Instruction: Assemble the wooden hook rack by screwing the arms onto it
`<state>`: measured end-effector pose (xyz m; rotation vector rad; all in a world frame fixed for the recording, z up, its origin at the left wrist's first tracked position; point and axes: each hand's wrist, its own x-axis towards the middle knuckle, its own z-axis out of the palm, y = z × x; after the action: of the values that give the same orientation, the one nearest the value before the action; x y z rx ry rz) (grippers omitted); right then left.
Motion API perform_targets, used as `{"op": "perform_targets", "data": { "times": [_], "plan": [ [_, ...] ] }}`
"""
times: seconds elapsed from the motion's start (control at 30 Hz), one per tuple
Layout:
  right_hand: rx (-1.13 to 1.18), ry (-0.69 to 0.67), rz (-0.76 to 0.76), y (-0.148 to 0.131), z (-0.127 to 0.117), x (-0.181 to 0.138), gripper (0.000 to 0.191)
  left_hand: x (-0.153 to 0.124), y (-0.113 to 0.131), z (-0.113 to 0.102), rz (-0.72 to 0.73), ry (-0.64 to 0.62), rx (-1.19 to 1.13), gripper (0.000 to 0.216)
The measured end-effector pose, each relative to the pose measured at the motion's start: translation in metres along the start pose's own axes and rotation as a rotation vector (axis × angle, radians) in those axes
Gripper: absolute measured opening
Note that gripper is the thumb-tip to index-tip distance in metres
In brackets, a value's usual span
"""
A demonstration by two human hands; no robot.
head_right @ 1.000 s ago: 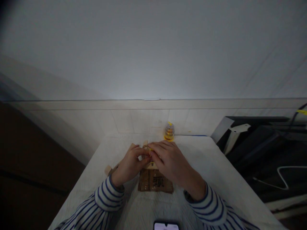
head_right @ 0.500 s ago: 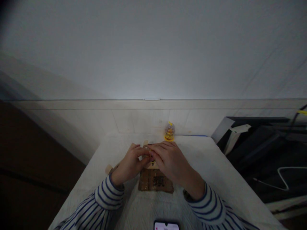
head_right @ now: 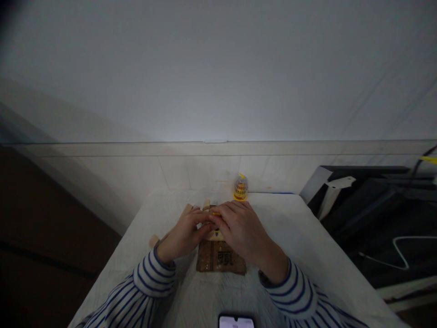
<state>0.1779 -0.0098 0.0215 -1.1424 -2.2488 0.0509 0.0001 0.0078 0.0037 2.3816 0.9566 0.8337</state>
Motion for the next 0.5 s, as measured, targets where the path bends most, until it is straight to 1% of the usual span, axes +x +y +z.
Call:
{"op": "perform_targets", "data": {
  "times": [0.37,0.5],
  "plan": [
    [-0.010,0.003,0.014,0.0015,0.0011,0.0004,0.015,-0.0002,0.0021,0.0012,-0.049,0.007,-0.053,0.019],
    [0.000,-0.003,0.015,0.0017,0.0011,0.0002,0.014,-0.0006,0.0029,0.0020,-0.125,0.032,0.036,0.013]
  ]
}}
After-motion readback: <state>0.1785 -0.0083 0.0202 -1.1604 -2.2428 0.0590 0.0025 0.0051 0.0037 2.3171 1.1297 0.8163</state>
